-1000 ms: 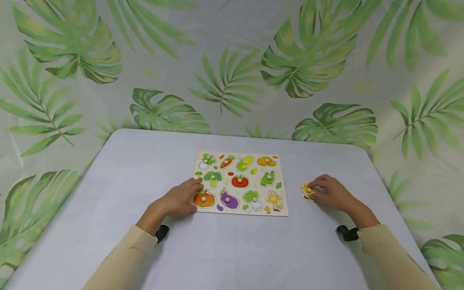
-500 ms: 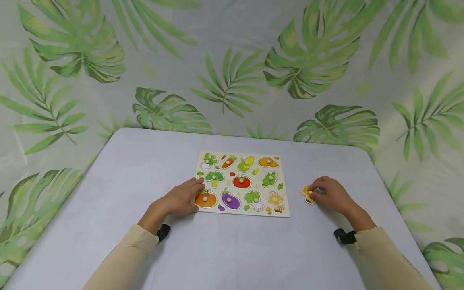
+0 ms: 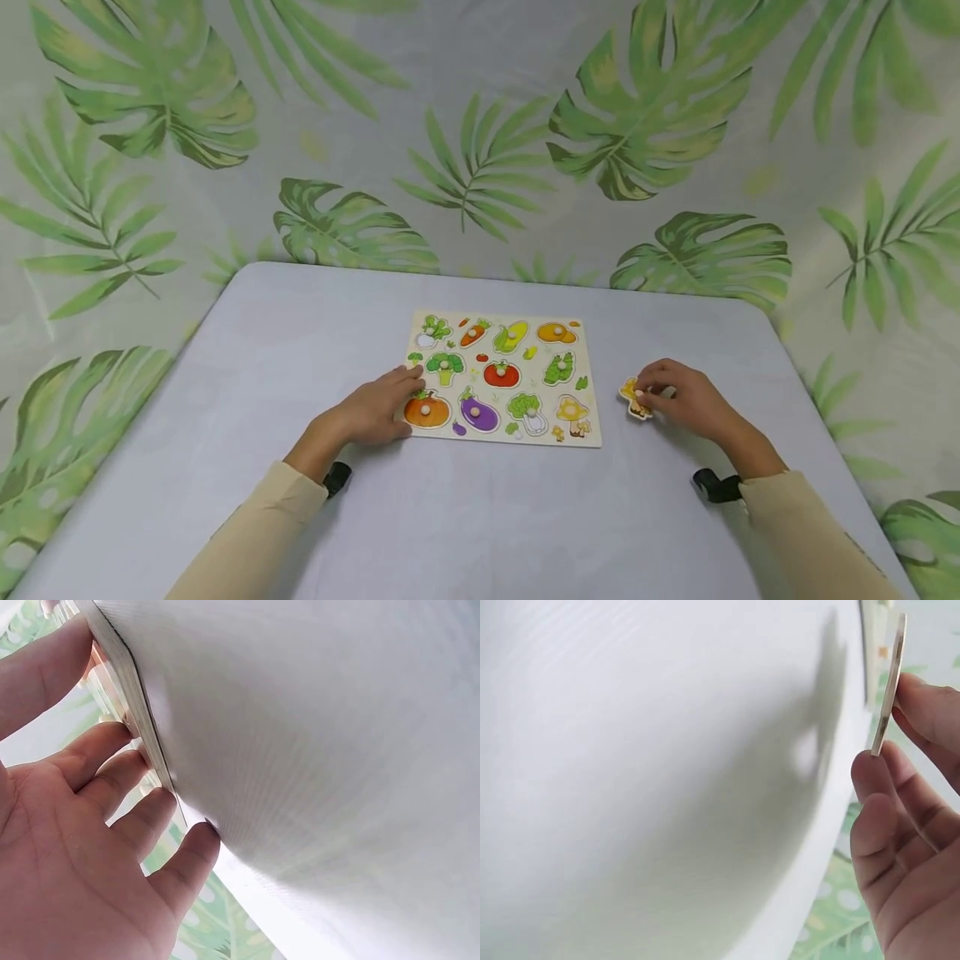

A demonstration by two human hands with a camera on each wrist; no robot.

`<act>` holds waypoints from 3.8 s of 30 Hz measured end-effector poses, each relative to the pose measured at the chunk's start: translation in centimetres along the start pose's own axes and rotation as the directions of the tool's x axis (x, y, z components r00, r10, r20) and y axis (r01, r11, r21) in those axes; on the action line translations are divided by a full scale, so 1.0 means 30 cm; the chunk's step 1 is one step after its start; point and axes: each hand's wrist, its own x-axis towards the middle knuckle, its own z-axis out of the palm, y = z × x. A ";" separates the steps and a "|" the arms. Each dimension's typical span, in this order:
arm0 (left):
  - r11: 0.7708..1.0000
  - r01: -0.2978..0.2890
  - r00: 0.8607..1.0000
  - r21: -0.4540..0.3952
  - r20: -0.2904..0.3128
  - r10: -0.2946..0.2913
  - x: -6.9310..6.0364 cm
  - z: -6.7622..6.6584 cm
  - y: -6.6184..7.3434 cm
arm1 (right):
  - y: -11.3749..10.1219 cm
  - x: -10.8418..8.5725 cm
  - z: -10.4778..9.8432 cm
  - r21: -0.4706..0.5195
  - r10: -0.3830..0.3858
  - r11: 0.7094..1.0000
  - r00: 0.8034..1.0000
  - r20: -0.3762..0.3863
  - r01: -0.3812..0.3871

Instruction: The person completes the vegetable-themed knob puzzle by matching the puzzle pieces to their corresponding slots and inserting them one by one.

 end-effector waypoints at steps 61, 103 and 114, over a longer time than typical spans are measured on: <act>1.000 -0.009 1.000 -0.013 -0.011 0.009 0.000 0.009 -0.007 | -0.235 0.086 0.150 0.099 -0.168 0.983 0.976 0.138 0.155; 0.999 -0.019 0.999 -0.026 0.028 0.019 0.021 -0.009 -0.015 | -0.221 0.086 0.169 0.097 -0.109 0.991 0.979 0.171 0.093; 0.996 0.011 0.999 0.089 0.037 -0.014 0.015 0.008 0.015 | -0.237 -0.017 0.086 -0.042 -0.072 0.996 0.984 0.165 0.080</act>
